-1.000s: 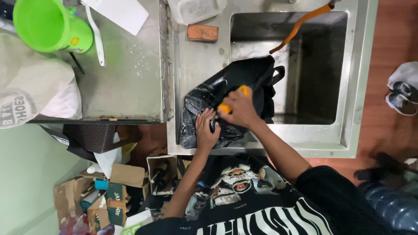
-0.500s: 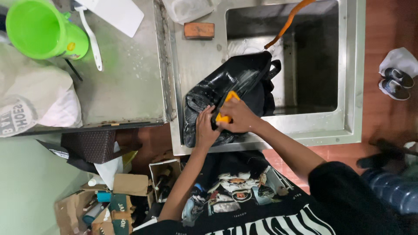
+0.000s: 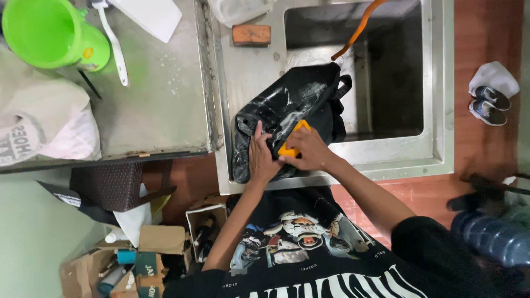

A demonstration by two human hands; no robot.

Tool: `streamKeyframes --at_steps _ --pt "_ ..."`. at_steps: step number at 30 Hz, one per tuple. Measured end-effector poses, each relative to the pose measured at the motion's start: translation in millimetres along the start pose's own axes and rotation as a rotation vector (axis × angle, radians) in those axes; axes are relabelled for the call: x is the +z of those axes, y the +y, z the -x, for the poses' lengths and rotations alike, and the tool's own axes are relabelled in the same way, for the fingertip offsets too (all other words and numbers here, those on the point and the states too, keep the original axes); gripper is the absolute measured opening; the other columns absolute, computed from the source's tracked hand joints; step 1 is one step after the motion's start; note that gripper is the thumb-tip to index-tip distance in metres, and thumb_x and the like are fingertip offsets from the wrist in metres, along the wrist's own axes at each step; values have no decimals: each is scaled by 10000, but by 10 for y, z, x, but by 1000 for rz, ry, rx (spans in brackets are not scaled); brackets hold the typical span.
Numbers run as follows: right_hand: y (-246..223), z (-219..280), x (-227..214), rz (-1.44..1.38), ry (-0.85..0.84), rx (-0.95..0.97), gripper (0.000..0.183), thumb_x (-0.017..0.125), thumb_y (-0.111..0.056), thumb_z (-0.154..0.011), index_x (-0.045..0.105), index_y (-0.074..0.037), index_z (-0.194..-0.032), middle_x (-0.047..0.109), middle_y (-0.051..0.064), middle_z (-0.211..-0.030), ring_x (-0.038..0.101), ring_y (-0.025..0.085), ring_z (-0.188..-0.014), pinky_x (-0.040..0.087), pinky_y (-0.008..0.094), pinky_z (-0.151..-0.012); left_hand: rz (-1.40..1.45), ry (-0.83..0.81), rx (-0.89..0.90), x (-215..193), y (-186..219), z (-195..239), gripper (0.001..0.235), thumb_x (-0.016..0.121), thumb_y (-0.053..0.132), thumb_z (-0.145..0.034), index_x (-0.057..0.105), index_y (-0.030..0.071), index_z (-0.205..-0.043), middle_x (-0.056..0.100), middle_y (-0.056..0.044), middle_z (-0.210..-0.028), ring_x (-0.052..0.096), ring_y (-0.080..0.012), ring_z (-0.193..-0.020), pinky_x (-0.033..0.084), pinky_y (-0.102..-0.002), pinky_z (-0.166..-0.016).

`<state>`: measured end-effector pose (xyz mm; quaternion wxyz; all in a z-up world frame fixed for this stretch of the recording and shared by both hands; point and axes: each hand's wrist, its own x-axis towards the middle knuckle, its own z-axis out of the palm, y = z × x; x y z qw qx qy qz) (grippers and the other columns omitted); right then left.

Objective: The person scrubs a black bag with a yellow brush in a stainless steel sink. They repeatedly rub the bag's surface and edges, then rinse it under running water.

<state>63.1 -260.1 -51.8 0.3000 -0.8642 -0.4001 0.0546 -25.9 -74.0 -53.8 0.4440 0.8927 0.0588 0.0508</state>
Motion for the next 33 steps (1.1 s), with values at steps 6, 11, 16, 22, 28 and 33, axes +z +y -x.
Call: streamKeyframes --at_steps 6,11,16,22,28,33 --pt "1405 128 105 67 281 573 397 812 -519 -981 674 -148 -983 637 98 -924 616 372 -971 502 478 -889 26 0 12 159 -241 -62 587 797 455 -909 501 138 -1304 259 -153 -1756 393 -390 -1545 259 -628 -1288" --pt "291 54 193 -54 193 228 400 800 -550 -923 672 -170 -932 597 86 -939 602 369 -979 477 457 -874 -9 161 79 366 -475 10 546 831 500 -829 605 192 -1219 497 -44 -1475 531 -318 -1414 387 -543 -1191" --pt "841 -47 239 17 303 128 378 818 -547 -910 678 -196 -917 529 48 -951 595 344 -983 450 424 -956 29 251 110 309 -470 32 404 877 421 -837 713 202 -1135 571 52 -1186 590 -293 -1305 490 -525 -1097" --pt "818 -146 -58 -157 466 681 403 806 -523 -987 686 -142 -1035 451 151 -1326 500 478 -1215 473 485 -1021 -51 350 37 335 -344 101 480 861 511 -850 750 209 -1206 296 -106 -1595 273 -481 -1527 320 -697 -1209" --pt "-128 -380 -19 -96 267 15 410 830 -570 -936 679 -189 -914 486 217 -1508 354 548 -1507 131 655 -1283 -118 498 -120 399 -290 99 727 893 436 -641 491 171 -1186 302 -171 -1643 337 -394 -1531 284 -596 -1233" --pt "877 -746 -65 215 411 46 511 815 -624 -954 667 -137 -1001 553 255 -1413 537 485 -1398 200 662 -1279 41 428 -172 293 -190 54 942 965 369 -626 319 135 -1270 278 -261 -1704 264 -457 -1571 170 -680 -1243"
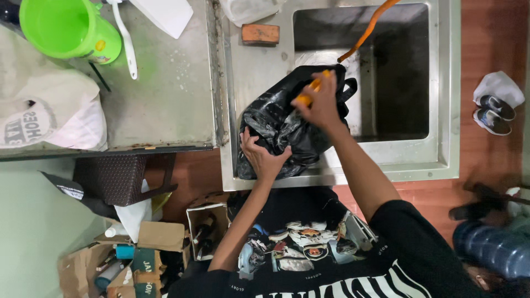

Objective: The person scrubs a black bag with a yellow brush in a stainless steel sink. They repeatedly rub the bag's surface and edges, then rinse it under running water.

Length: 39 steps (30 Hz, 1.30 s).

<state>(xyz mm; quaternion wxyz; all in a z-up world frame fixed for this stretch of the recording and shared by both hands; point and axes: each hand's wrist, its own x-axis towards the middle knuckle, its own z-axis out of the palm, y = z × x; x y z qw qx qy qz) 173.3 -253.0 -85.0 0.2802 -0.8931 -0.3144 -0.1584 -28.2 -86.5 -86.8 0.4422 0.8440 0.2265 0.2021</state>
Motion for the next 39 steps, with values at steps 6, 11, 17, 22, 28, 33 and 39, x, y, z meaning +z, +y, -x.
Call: streamKeyframes --at_steps 6,11,17,22,28,33,39 --pt "71 -111 592 -135 -28 -37 548 822 -701 -921 655 -180 -892 565 166 -1212 554 485 -1263 263 693 -1204 -25 -244 -115 -146 81 -63 1254 950 523 -711 227 -11 -1586 92 -320 -1754 25 -528 -1625 -16 -740 -1277" --pt "-598 -236 170 -116 -183 -265 560 709 -764 -925 652 -212 -856 628 113 -1181 573 465 -1294 231 683 -1267 -9 -325 -184 -230 173 -148 1362 946 530 -700 137 -25 -1644 -15 -287 -1782 -57 -508 -1638 -55 -716 -1296" --pt "650 -228 440 17 -16 198 398 944 -475 -889 727 -170 -1023 517 141 -1240 524 440 -1211 463 551 -1053 -8 -313 -96 -151 -60 -65 1351 928 589 -721 161 8 -1669 -17 -294 -1785 -55 -524 -1638 -49 -729 -1281" --pt "-1044 -241 199 -174 -138 -75 427 903 -468 -887 700 -93 -908 581 193 -1189 515 572 -1308 363 632 -1181 55 -297 -74 -150 -47 -98 1334 910 621 -760 145 41 -1685 -26 -300 -1782 -64 -542 -1628 -54 -741 -1264" --pt "-93 -660 418 -170 -13 -251 447 863 -585 -892 737 -157 -896 601 128 -1073 596 426 -1086 483 518 -968 73 -341 -103 -233 18 -130 1305 902 545 -797 105 28 -1692 -59 -301 -1777 -89 -538 -1625 -63 -733 -1268" --pt "660 -687 694 108 -63 302 353 922 -422 -880 749 -125 -960 478 130 -1082 583 466 -1086 521 524 -849 82 -336 -105 -211 -8 -124 1326 899 559 -805 75 31 -1701 -79 -238 -1797 -113 -486 -1642 -100 -691 -1279" --pt "-1251 -501 -20 38 -710 -83 508 754 -695 -812 757 -215 -978 517 108 -1272 337 532 -1520 453 685 -1071 2 -363 -190 -191 -58 -135 1489 935 661 -626 95 45 -1691 -22 -226 -1800 -57 -472 -1650 -85 -681 -1313"
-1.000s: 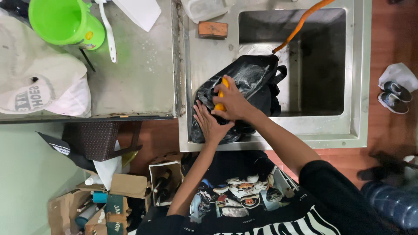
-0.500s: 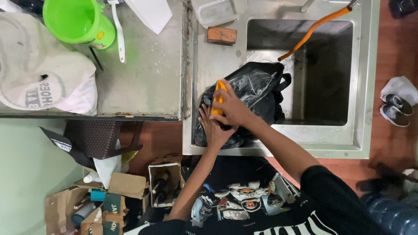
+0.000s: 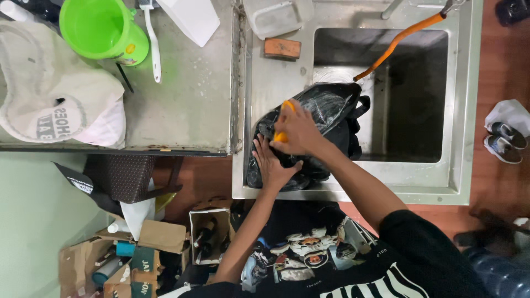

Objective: The person scrubs a black bag with a yellow brush in a stainless steel sink. They repeatedly rub the bag's surface and edges, then rinse it under running water.

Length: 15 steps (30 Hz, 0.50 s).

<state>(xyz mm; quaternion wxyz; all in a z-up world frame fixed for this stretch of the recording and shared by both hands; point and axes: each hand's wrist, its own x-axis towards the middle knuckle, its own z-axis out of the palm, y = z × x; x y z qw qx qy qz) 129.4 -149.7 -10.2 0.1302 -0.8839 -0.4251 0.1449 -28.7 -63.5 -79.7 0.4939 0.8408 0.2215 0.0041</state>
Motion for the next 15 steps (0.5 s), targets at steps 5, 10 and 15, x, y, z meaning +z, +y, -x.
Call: streamKeyframes --at_steps 5,10,15 --pt "2371 467 657 46 5 608 552 700 -735 -860 722 -215 -1046 580 110 -1267 514 402 -1394 366 583 -1086 27 -5 105 8 -72 65 1334 907 547 -787 71 39 -1695 -62 -239 -1794 -78 -511 -1636 -60 -734 -1278" --pt "1701 767 757 16 562 185 394 855 -496 -774 724 -142 -890 557 158 -985 606 386 -1017 390 526 -1091 -60 -4 87 78 -100 -31 1385 945 553 -689 123 0 -1658 -23 -276 -1786 -40 -534 -1635 -16 -756 -1281" --pt "249 1171 179 -331 578 -135 439 870 -481 -853 643 -106 -879 559 158 -998 645 418 -1098 266 666 -1289 -86 -20 92 -7 28 -10 1324 957 421 -744 117 0 -1676 -5 -282 -1781 -36 -531 -1628 -13 -759 -1263"
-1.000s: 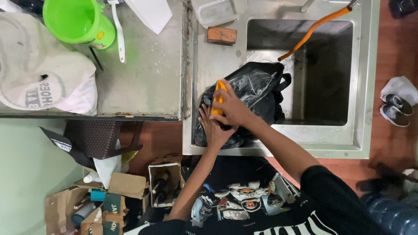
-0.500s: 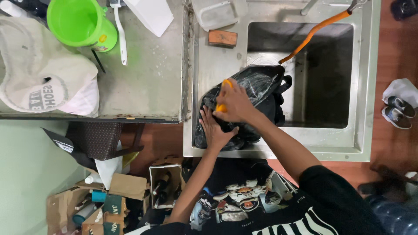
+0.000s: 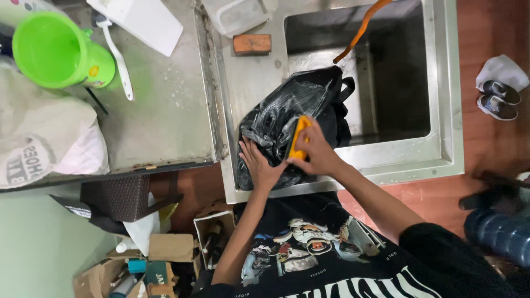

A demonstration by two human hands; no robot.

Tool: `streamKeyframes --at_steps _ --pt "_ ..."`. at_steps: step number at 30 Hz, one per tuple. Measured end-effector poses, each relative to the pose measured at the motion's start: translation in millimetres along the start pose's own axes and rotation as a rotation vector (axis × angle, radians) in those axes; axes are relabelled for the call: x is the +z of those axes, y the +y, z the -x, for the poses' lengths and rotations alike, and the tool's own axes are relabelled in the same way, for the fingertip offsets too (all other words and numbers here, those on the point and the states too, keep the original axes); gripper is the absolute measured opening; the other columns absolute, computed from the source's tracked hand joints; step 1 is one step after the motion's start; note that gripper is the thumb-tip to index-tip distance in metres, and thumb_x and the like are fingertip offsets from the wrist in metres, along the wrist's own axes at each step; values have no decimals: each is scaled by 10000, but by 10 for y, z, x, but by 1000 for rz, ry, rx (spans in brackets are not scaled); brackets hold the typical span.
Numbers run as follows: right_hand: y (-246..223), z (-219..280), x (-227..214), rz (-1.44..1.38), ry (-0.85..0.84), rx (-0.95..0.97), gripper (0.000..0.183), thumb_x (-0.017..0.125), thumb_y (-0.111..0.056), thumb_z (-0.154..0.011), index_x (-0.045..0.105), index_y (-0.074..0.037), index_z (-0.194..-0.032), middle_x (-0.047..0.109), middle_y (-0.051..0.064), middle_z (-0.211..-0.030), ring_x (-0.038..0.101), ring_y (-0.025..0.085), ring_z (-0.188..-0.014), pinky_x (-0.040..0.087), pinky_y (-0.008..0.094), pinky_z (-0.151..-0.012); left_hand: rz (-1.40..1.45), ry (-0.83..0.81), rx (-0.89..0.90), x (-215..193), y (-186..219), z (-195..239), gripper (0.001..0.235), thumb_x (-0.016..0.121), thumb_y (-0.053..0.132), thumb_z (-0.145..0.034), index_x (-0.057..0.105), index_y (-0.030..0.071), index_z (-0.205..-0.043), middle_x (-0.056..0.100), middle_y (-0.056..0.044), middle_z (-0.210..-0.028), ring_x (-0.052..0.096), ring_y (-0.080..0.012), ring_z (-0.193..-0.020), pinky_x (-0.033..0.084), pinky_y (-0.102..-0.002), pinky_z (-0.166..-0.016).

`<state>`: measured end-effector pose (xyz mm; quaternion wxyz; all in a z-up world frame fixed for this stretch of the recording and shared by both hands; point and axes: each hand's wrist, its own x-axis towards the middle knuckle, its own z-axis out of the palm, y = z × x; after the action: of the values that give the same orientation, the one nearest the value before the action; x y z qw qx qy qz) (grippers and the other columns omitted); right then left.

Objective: The person scrubs a black bag with a yellow brush in a stainless steel sink. They repeatedly rub the bag's surface and edges, then rinse it under running water.

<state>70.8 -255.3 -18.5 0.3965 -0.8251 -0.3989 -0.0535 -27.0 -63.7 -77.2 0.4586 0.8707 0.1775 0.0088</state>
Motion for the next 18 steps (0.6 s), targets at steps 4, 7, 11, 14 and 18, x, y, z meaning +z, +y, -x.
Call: streamKeyframes --at_steps 4,7,11,14,18 --pt "1652 700 221 191 205 230 447 876 -436 -933 621 -70 -943 501 214 -1072 614 503 -1152 364 615 -1219 20 29 41 28 -67 55 1329 945 497 -769 116 -14 -1674 -7 -294 -1775 -30 -542 -1624 -12 -781 -1252" --pt "1823 653 260 103 155 840 387 808 -607 -1013 713 -235 -1061 550 103 -1096 678 404 -953 549 488 -892 66 92 103 46 -21 -17 1309 949 444 -771 100 2 -1663 -1 -301 -1768 -2 -573 -1614 36 -811 -1229" --pt "620 559 518 -53 119 323 374 934 -448 -864 750 -131 -938 599 119 -1063 682 397 -1248 518 463 -1101 -72 235 260 86 -2 72 1120 946 477 -750 277 110 -1569 33 -269 -1761 103 -513 -1625 190 -750 -1240" --pt "558 476 457 -101 112 230 391 928 -468 -846 759 -129 -944 559 127 -1044 657 434 -1265 505 477 -1110 -150 185 419 -15 219 -157 935 894 366 -749 394 121 -1500 199 -233 -1759 181 -491 -1634 86 -759 -1245" --pt "1412 690 461 95 235 496 414 914 -420 -900 712 -76 -1010 508 181 -1104 640 490 -1108 521 513 -1030 -205 -97 397 -220 512 -207 664 768 201 -847 466 171 -1438 535 -81 -1609 367 -371 -1593 23 -804 -1236"
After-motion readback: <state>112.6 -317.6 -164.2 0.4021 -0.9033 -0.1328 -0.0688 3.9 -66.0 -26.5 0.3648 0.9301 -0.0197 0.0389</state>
